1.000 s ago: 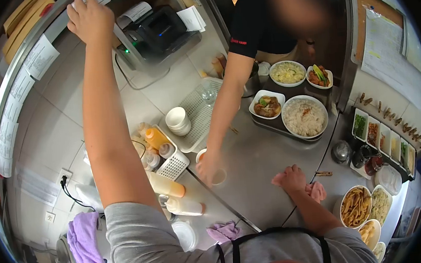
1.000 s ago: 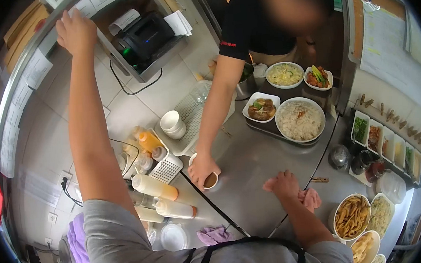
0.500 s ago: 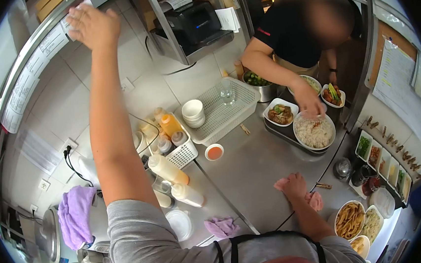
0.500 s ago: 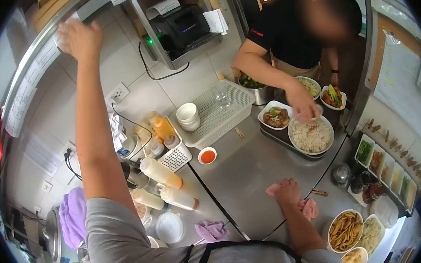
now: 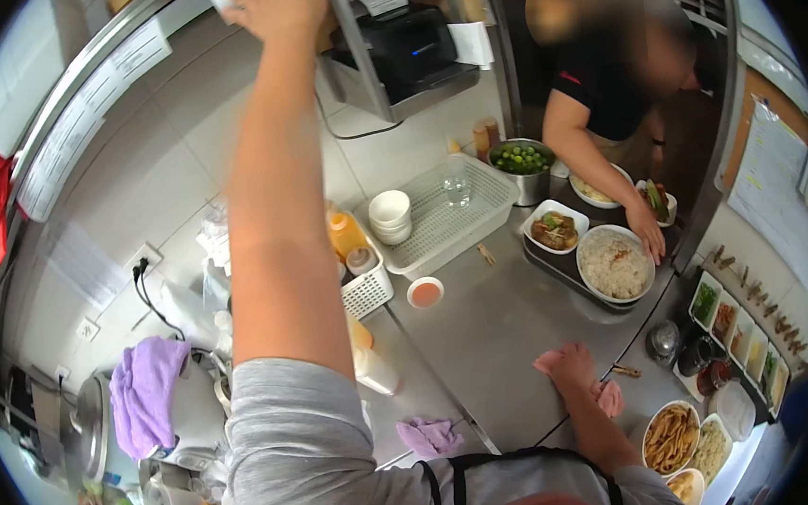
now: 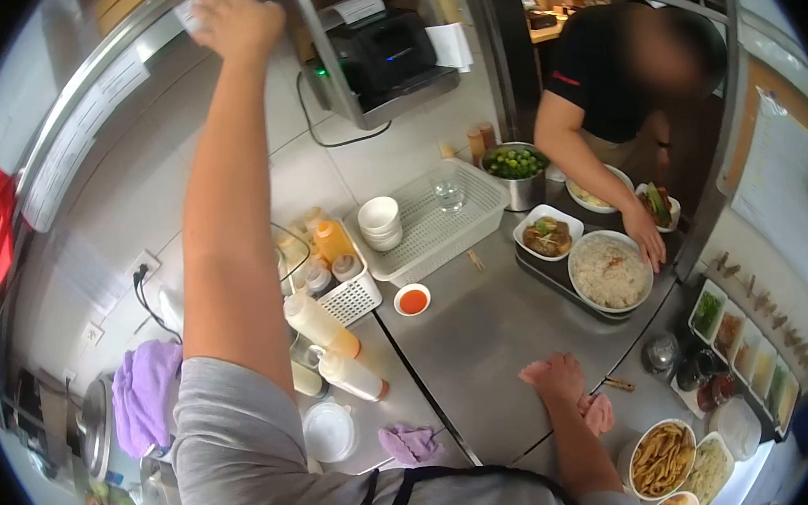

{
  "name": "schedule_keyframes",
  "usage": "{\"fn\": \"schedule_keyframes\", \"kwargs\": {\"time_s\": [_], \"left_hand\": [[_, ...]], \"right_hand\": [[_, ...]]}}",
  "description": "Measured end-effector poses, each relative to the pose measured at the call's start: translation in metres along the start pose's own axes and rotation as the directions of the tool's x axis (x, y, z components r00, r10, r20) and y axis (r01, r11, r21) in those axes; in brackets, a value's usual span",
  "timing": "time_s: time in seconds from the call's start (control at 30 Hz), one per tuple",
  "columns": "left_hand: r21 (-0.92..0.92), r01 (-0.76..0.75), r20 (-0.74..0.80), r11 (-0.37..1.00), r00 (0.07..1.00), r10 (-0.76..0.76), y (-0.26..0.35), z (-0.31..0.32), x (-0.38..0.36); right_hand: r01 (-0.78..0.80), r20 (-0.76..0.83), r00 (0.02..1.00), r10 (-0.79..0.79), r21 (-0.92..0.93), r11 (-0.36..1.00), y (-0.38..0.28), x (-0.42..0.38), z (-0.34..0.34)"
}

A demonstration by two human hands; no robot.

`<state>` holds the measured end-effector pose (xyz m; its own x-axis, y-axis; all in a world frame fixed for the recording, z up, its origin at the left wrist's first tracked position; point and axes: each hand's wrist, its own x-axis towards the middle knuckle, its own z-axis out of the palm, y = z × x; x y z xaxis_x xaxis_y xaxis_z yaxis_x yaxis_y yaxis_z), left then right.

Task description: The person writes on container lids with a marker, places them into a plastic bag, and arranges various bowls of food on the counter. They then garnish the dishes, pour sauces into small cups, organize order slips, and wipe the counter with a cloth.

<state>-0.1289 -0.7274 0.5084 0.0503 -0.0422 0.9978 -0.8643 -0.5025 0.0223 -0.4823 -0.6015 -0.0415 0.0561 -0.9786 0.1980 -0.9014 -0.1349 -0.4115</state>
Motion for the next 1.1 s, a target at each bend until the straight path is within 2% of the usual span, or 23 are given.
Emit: {"fn": "schedule_keyframes", "kwargs": {"time_s": [0.1,0.23,0.33,0.43,0.5,0.53,0.57,0.67,0.77,0.83,0.93,1.03,1.1], "left_hand": [[-0.079,0.131,0.210,0.988,0.971,-0.112,0.015,-0.037,-0.005],[-0.094,0.091,0.218,0.991,0.974,-0.069,0.014,-0.040,-0.010],[-0.101,0.059,0.308,0.993,0.951,-0.025,0.015,-0.051,-0.008],[-0.133,-0.002,0.055,0.991,0.998,0.010,-0.011,-0.043,-0.002],[-0.009,-0.060,-0.096,0.998,0.994,0.059,-0.055,-0.046,0.008],[-0.026,0.006,-0.166,1.000,0.986,-0.010,-0.073,-0.053,0.009],[-0.030,0.045,-0.169,0.999,0.984,-0.050,-0.089,-0.058,0.008],[0.106,0.035,-0.149,0.994,0.989,-0.019,-0.113,-0.043,0.003],[0.032,0.084,-0.081,0.996,0.993,-0.081,-0.090,-0.034,0.002],[-0.040,0.105,-0.034,0.994,0.994,-0.106,-0.069,-0.035,0.000],[-0.051,0.246,0.187,0.968,0.954,-0.233,-0.029,-0.068,-0.002],[-0.056,0.235,0.114,0.970,0.967,-0.228,-0.027,-0.053,0.004],[-0.123,0.235,0.091,0.964,0.970,-0.225,-0.028,-0.053,0.006]], "right_hand": [[0.025,-0.033,0.999,-0.025,-0.007,1.000,0.004,-0.001,0.005],[0.027,-0.060,0.998,-0.028,-0.022,0.999,0.009,-0.003,0.011],[0.005,-0.057,0.998,-0.007,-0.027,1.000,0.004,-0.002,0.006],[0.016,-0.046,0.999,-0.019,-0.049,0.999,0.004,-0.002,0.004],[0.017,-0.029,0.999,-0.018,-0.054,0.998,0.005,0.000,0.002],[0.007,-0.013,1.000,-0.008,-0.045,0.999,0.003,0.000,0.000],[-0.004,0.003,1.000,0.004,-0.036,0.999,0.001,-0.001,-0.002],[0.187,0.104,0.978,-0.178,-0.086,0.979,-0.015,-0.006,-0.030],[0.009,0.011,1.000,-0.009,0.012,1.000,0.004,-0.003,0.005],[0.015,0.005,1.000,-0.015,-0.013,1.000,0.007,-0.004,0.007],[0.033,-0.029,0.999,-0.034,-0.033,0.999,0.007,-0.004,0.008],[0.051,-0.069,0.996,-0.053,-0.030,0.998,0.009,-0.004,0.010],[0.061,-0.085,0.994,-0.063,-0.025,0.998,0.009,-0.004,0.010]]}}
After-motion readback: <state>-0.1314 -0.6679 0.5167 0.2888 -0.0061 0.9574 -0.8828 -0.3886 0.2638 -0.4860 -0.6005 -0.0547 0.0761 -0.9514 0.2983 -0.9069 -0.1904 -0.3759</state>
